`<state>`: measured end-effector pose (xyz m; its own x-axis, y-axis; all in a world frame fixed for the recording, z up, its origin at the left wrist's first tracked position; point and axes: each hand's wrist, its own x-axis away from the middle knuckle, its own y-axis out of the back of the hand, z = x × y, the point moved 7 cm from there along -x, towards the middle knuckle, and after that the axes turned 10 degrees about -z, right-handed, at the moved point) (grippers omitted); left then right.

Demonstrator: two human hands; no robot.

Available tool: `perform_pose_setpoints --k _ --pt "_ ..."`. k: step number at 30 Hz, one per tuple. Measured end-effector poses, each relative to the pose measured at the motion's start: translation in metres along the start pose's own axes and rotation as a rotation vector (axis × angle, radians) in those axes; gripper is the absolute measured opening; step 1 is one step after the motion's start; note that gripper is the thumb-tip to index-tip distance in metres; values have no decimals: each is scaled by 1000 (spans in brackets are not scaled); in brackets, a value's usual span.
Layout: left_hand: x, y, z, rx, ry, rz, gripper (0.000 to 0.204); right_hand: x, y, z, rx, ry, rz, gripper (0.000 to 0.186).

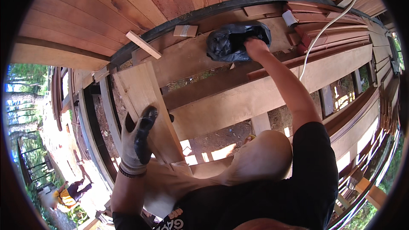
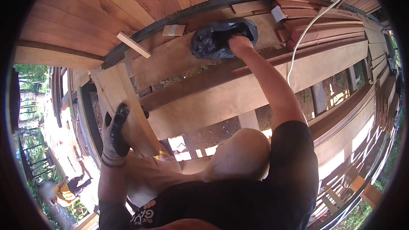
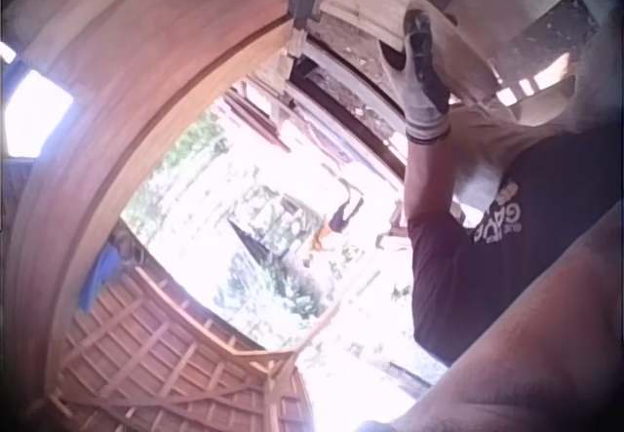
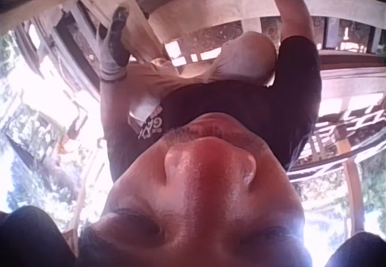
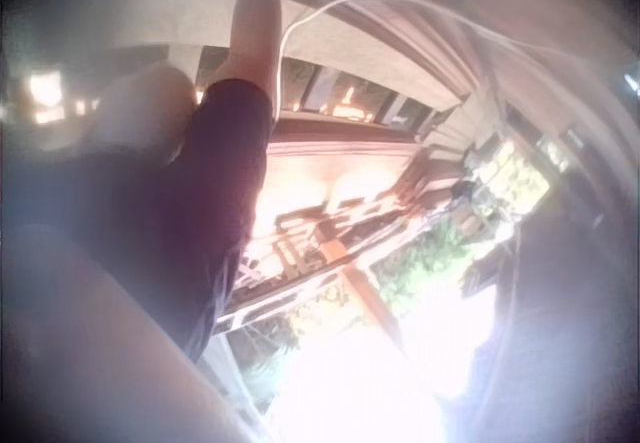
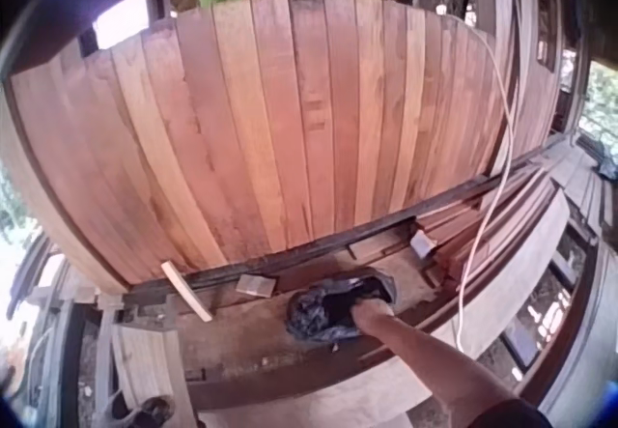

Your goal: The person marks a wooden plank with a pencil and then uses a hand saw to cut along the marked line. After cutting, the person moves the cut piece and places it on a nearby surface.

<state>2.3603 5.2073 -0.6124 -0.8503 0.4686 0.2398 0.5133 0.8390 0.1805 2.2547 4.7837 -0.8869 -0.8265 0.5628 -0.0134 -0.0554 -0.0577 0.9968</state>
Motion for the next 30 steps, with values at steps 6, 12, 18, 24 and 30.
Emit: perform_pose_setpoints --k 6,12,18,24,30 --pt "9 1 -9 -82 -12 12 40 -14 -12 -24 -139 -463 -58 40" --pt "10 12 -14 67 176 -96 42 -3 -17 -15 -53 -335 55 41" --pt "10 21 -7 -30 -12 -72 39 -4 -15 -16 -176 -254 -58 32" --pt "8 17 -7 -68 -45 -46 39 10 -13 -24 -247 -299 -60 31" --pt "4 8 -7 57 89 4 41 17 -22 -25 -301 -299 -24 30"
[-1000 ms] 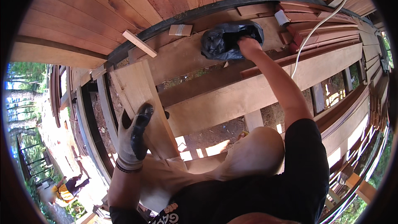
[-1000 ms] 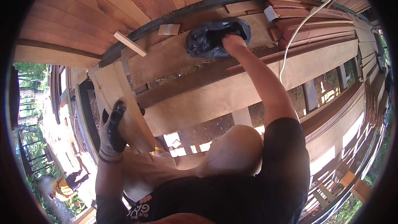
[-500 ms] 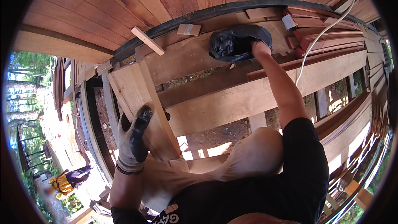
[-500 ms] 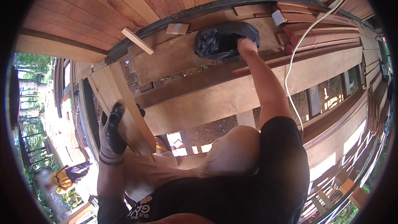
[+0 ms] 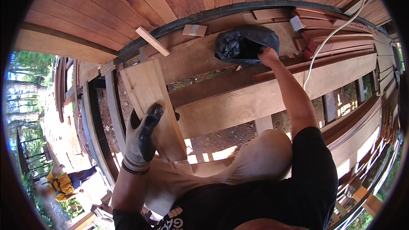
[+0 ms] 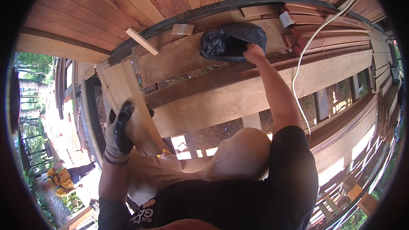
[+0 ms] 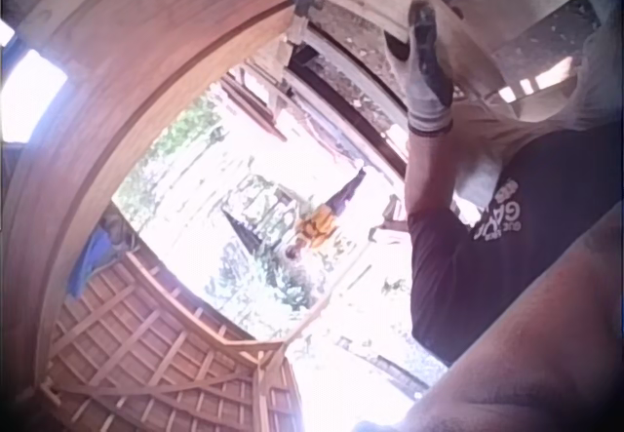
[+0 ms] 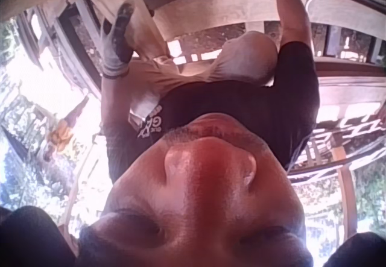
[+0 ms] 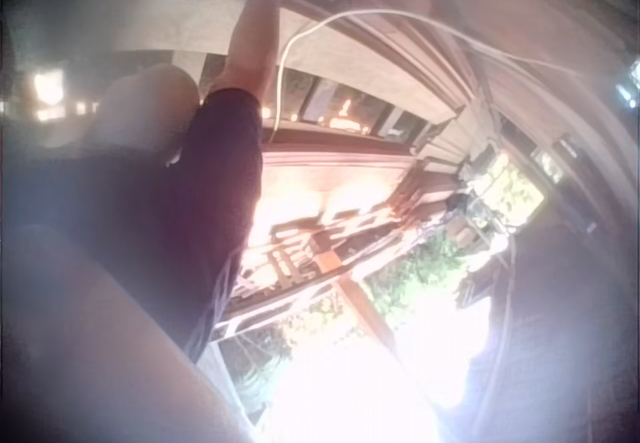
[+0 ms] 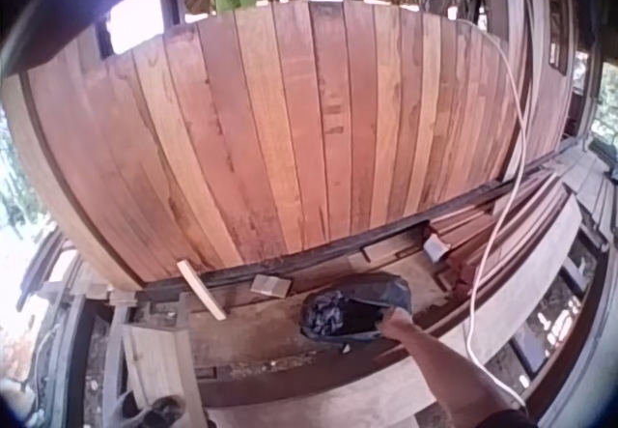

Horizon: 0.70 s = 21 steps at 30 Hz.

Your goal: The person marks a wooden plank with a pencil and then uses a hand saw to cut along the marked line. After cutting, the person moves the cut piece and places it on a nearby surface.

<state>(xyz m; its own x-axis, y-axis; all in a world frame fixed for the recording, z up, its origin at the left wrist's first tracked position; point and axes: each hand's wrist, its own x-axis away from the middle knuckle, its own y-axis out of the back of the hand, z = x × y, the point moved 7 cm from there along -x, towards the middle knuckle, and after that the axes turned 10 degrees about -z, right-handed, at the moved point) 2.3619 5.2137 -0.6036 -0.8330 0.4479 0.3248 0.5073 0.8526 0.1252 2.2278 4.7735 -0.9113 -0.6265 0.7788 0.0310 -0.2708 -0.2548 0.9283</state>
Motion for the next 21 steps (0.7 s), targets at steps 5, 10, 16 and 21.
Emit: perform_pose_setpoints --k 5,10,16,21 --pt "1 6 3 -54 -49 -42 40 3 -1 8 -100 67 40 29" --pt "2 -3 -2 -50 -54 5 40 -4 -13 -14 -65 54 38 29" --pt "3 -5 0 -68 -59 12 41 1 -8 -9 78 -32 50 29" --pt "6 3 1 -64 -71 -20 42 7 2 16 304 10 184 29"
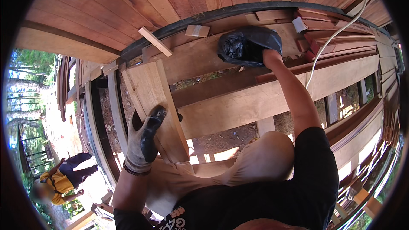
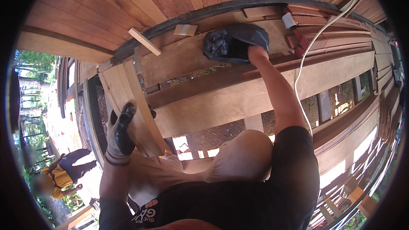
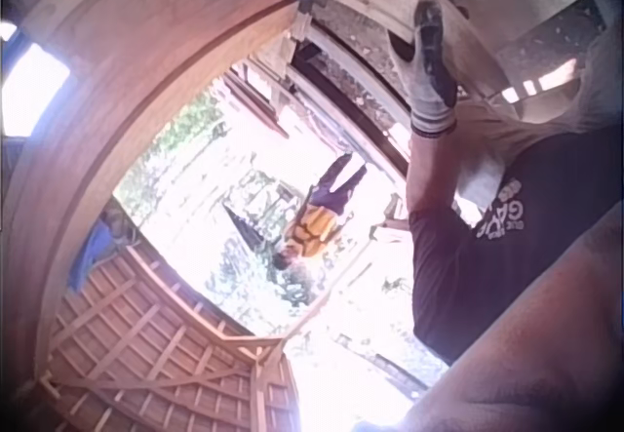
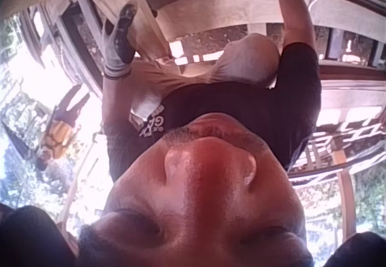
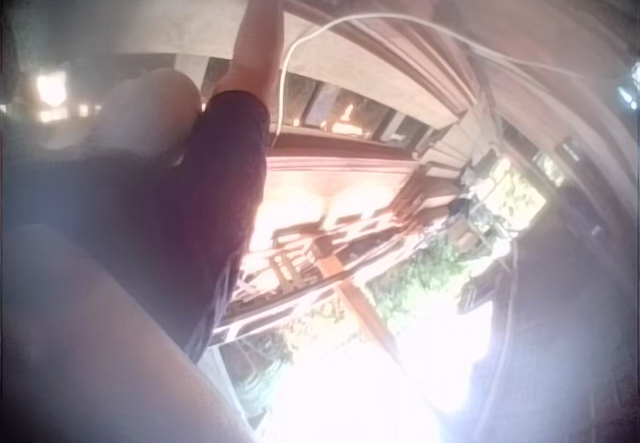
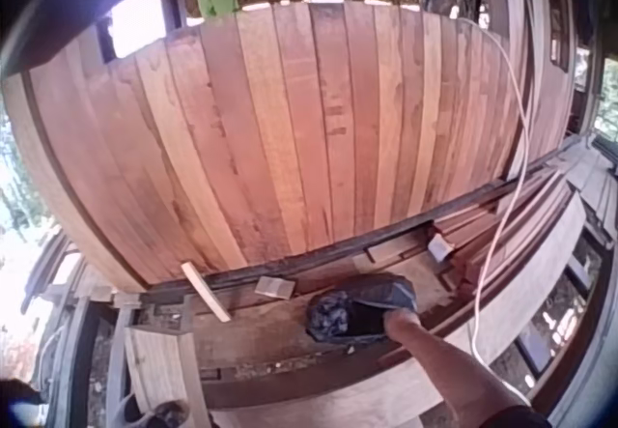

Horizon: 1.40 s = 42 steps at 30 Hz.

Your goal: The person marks a wooden plank with a pencil and then uses a hand saw to cut along the marked line. After cutting, the person moves the cut piece and places it on a nearby surface.

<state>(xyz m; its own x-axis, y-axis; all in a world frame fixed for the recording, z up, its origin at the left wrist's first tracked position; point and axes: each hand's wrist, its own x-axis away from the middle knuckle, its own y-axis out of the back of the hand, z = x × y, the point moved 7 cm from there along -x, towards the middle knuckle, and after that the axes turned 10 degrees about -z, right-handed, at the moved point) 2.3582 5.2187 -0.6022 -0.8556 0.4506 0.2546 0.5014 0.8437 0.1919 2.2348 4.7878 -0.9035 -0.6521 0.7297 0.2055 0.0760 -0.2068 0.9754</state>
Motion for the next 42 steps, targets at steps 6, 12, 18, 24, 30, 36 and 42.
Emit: perform_pose_setpoints --k 6,12,18,24,30,36,42 --pt "1 0 -5 79 33 57 41 -4 9 9 68 0 -89 24" --pt "0 4 0 247 171 36 35 -6 47 24 17 177 -150 28" --pt "-4 5 -7 -112 -293 141 31 -6 31 20 -77 322 -122 30" --pt "-7 5 6 78 56 93 31 0 3 -3 -159 154 -132 27" --pt "-7 -8 9 190 155 122 30 2 6 -3 -179 134 -126 24" --pt "-53 -80 112 -482 -14 483 50 -10 14 -2 -275 148 -238 22" --pt "-143 -133 141 -1391 -501 405 63 9 22 1 -376 16 -381 14"
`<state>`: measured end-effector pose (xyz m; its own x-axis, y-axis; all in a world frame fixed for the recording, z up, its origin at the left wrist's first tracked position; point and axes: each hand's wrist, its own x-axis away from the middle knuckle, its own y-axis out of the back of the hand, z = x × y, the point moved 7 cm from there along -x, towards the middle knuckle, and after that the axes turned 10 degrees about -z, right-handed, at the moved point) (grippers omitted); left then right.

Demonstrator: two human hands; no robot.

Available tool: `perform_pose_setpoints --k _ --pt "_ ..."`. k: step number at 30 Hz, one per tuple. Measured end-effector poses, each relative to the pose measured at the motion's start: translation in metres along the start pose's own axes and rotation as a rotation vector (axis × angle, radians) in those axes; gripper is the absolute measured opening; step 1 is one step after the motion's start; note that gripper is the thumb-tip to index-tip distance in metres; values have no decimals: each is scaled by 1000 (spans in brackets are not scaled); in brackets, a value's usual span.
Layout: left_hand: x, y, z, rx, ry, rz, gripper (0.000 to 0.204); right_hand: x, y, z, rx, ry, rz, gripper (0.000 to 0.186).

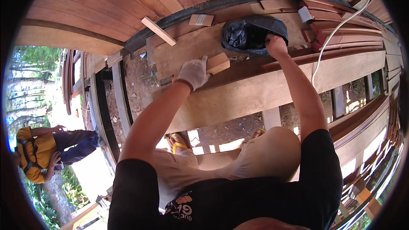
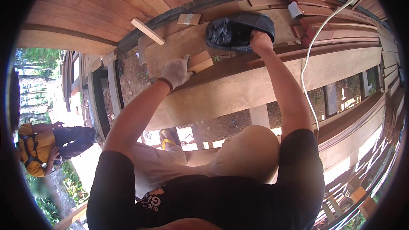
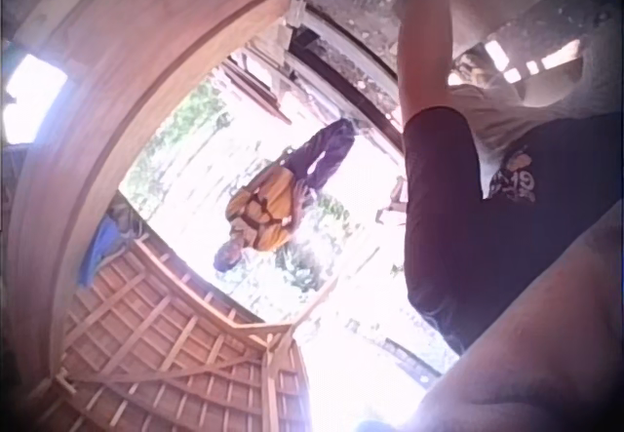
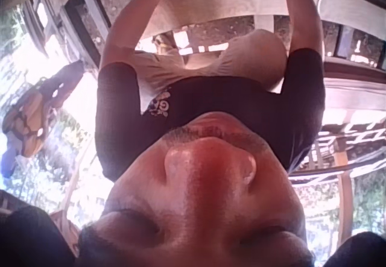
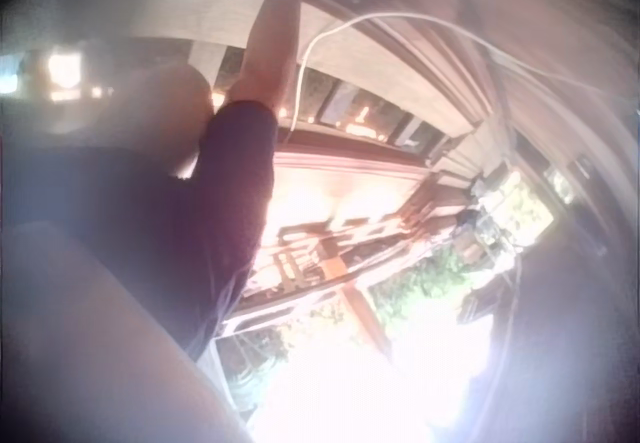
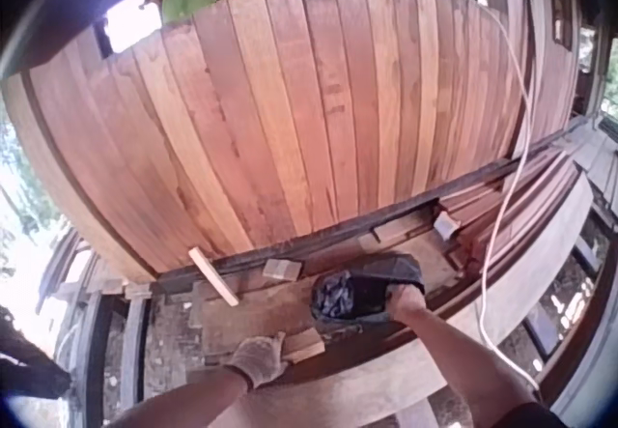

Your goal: The person marks a wooden plank with a pencil and then uses a hand saw to cut along the marked line. After cutting, the person moves the cut piece and places it on a nearby surface.

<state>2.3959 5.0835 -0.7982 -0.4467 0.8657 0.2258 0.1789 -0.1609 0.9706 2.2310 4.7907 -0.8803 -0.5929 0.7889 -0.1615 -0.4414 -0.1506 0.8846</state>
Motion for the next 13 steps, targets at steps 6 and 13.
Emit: perform_pose_setpoints --k 6,13 --pt "-23 -61 21 -55 -32 129 64 7 10 3 -23 72 -84 15" --pt "-42 -42 -28 115 50 88 67 0 12 -8 -171 43 47 22"
